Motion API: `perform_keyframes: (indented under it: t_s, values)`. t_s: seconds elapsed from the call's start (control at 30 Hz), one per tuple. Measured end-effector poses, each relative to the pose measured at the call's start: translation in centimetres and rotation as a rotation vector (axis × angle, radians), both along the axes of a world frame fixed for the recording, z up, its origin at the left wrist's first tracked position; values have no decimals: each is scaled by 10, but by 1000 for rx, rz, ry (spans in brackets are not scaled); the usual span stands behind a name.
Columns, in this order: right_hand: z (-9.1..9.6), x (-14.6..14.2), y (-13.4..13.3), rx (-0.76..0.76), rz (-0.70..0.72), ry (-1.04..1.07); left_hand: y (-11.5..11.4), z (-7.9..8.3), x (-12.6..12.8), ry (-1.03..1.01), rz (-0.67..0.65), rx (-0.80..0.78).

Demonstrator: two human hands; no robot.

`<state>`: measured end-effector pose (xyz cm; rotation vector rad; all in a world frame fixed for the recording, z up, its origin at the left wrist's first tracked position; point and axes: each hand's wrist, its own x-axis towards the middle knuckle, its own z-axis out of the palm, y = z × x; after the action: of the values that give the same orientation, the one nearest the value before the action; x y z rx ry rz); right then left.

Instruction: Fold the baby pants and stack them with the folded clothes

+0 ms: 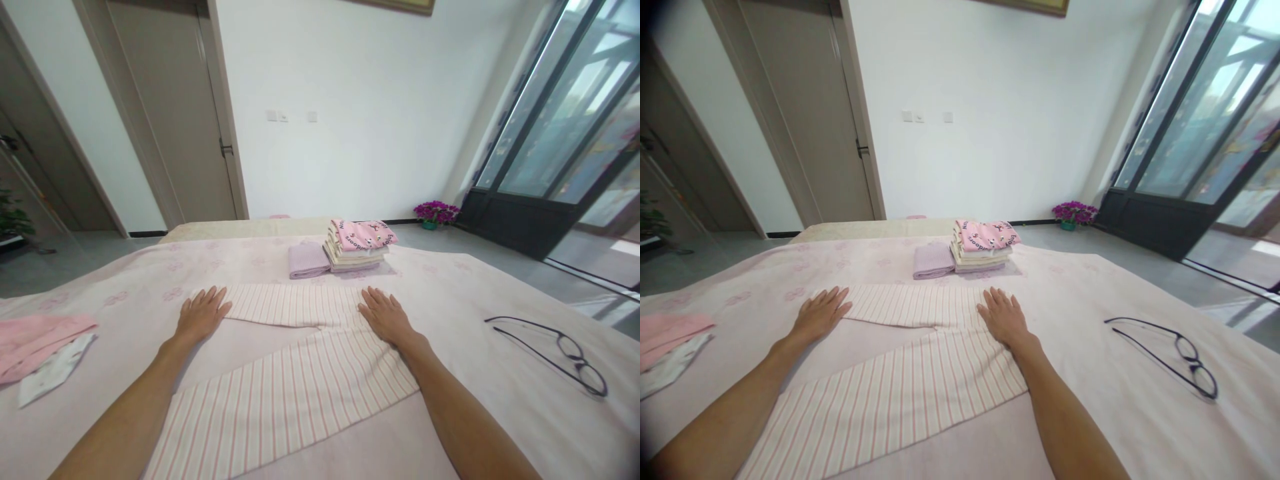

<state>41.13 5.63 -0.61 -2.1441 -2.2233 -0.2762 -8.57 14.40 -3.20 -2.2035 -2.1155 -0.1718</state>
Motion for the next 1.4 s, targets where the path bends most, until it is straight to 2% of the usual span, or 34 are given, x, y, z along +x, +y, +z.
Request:
perform_keyframes:
  t_s: [0.13,0.27,0.37,0.5,0.63,0.73,0.87,1.07,1.4]
  values:
    - [0,0,1,1,-15,10,-5,7,5,-27,24,-27]
    - [2,-6,-1,18,-29,32,-15,24,27,-123,42,113]
    - [3,-7,-2,29,-34,52,-19,39,63,-191,-79,162]
    - [4,-5,-1,19,-39,80,-18,52,130,-313,-250,124]
    - [5,-5,-1,14,-39,111,-15,50,187,-444,-311,75]
    - [6,-6,-2,16,-41,130,-16,44,210,-510,-302,36]
    - [8,-7,-3,24,-39,148,-20,38,220,-530,-262,25]
    - [8,-8,-2,28,-52,159,-22,41,227,-494,-204,29]
    - [10,-9,-3,18,-54,171,-19,36,228,-497,-231,59]
